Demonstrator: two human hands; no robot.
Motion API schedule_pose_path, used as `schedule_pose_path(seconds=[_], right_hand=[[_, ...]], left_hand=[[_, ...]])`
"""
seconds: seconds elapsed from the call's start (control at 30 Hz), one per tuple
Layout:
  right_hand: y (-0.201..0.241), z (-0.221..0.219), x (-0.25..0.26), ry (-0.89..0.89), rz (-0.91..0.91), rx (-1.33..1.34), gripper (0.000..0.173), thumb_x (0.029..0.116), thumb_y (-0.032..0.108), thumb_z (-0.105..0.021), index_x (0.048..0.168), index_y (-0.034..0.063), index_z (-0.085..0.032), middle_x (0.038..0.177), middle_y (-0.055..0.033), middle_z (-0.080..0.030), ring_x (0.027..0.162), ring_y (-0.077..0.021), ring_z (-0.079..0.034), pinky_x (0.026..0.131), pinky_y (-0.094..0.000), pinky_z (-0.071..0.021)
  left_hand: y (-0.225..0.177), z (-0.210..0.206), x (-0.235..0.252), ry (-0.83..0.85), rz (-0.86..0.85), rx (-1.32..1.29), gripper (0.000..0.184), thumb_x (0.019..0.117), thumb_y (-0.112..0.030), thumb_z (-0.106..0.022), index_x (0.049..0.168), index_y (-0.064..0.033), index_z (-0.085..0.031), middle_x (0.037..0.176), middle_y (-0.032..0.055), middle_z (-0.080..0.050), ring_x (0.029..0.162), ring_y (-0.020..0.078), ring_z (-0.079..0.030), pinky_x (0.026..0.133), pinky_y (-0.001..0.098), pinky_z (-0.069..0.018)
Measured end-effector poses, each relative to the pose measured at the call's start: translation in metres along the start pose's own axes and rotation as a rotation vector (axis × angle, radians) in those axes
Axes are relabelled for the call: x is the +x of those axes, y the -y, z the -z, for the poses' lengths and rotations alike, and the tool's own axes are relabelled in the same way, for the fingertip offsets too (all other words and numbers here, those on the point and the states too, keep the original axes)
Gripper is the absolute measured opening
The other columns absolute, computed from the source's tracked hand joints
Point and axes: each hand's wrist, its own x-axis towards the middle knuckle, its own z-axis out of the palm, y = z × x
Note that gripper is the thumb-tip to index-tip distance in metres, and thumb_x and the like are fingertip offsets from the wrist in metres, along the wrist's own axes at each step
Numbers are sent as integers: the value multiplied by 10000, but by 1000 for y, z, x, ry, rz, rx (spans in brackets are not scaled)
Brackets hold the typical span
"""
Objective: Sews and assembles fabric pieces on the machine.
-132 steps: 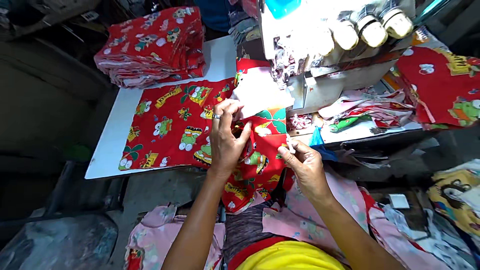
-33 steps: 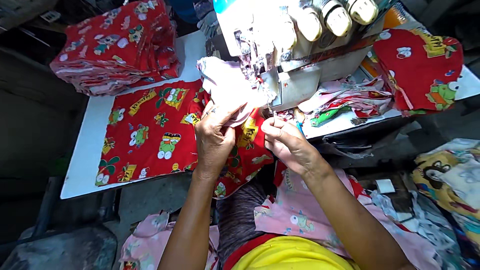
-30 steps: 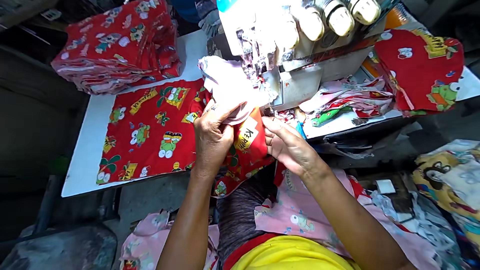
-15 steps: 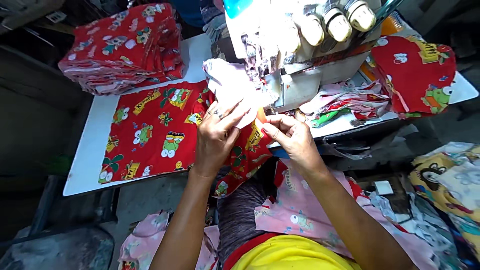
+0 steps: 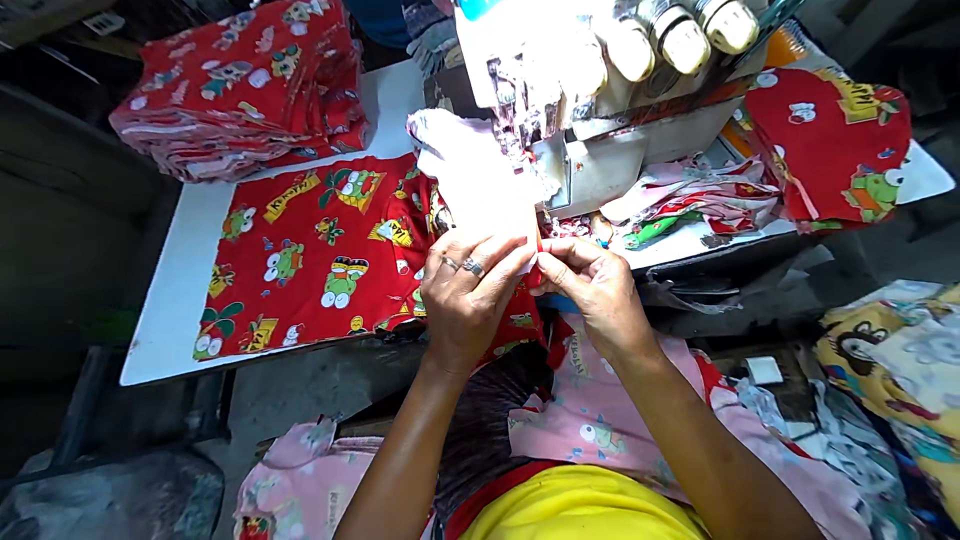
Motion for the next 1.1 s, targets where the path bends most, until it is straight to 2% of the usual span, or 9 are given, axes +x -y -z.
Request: schedule_pose_path(seconds=[0.13, 0.3, 0.47, 0.7, 0.8, 0.9, 0.97, 1.03, 1.1], right_hand=[[-1, 2, -2, -7, 2, -29, 142, 986, 49, -649, 1113, 7, -697, 927, -68, -716, 729, -100, -694, 679, -236, -606], [-2, 3, -5, -5, 14, 14, 186, 950, -19, -669, 1132, -16, -702, 941, -85, -736, 773, -127, -730, 728, -264, -630], [-4, 2, -6, -15, -13, 15, 159, 956, -13, -665, 1107, -22, -712, 888, -75, -733, 733, -110, -720, 707, -253, -627], [-6, 2, -7, 1, -33, 42, 183, 948, -48, -654, 1121, -31, -711, 914, -85, -740, 762, -123, -730, 733, -269, -631], [-6, 4, -5, 41, -27, 29, 151, 989, 10, -626, 1111, -19, -711, 914, -79, -736, 777, -119, -724, 752, -269, -624], [-2, 4, -2, 30, 6, -52, 126, 971, 49, -674, 1080, 12, -725, 899, -53, -730, 754, -90, -699, 703, -231, -599], [0, 2, -3, -3, 37, -105, 140, 948, 36, -700, 1087, 23, -705, 875, -47, -724, 707, -91, -703, 663, -239, -619], [-2, 1, -9, -47, 81, -199, 180, 939, 39, -702, 1115, 55, -673, 894, -38, -718, 711, -101, -695, 653, -248, -612], [-8, 2, -15, -86, 147, -292, 194, 939, 51, -696, 1128, 67, -656, 943, -20, -720, 768, -90, -700, 700, -241, -612]], left_hand=[[-9, -4, -6, -69, 86, -9, 110, 915, -116, -772, 1007, -56, -789, 942, 115, -678, 950, 225, -625, 884, 338, -482], [-18, -1, -10, -65, 171, -29, 104, 929, -123, -759, 986, -39, -785, 941, 105, -726, 941, 192, -669, 878, 305, -506], [-23, 2, -10, -48, 223, -31, 78, 901, -135, -787, 918, -60, -792, 926, 87, -717, 930, 168, -652, 831, 262, -501], [-26, 2, -12, 15, 217, 11, 90, 917, -131, -764, 973, -80, -812, 937, 90, -729, 902, 176, -663, 800, 271, -507], [-21, 4, -12, 51, 179, -19, 87, 925, -115, -752, 980, -81, -811, 935, 89, -716, 902, 174, -650, 791, 263, -504], [-8, -1, -14, 42, 76, -73, 233, 889, -295, -798, 987, -87, -766, 1064, 103, -669, 1076, 232, -595, 960, 339, -464], [3, -11, -16, 61, 5, -32, 441, 856, -450, -792, 1089, -109, -639, 1281, 140, -592, 1285, 306, -502, 1152, 453, -324], [13, -19, -16, 75, -67, 14, 372, 927, -318, -747, 1188, -96, -602, 1411, 165, -566, 1415, 344, -442, 1230, 533, -209], [20, -21, -18, 98, -103, 69, 272, 975, -90, -643, 1247, -101, -642, 1409, 133, -611, 1422, 311, -466, 1235, 537, -196]])
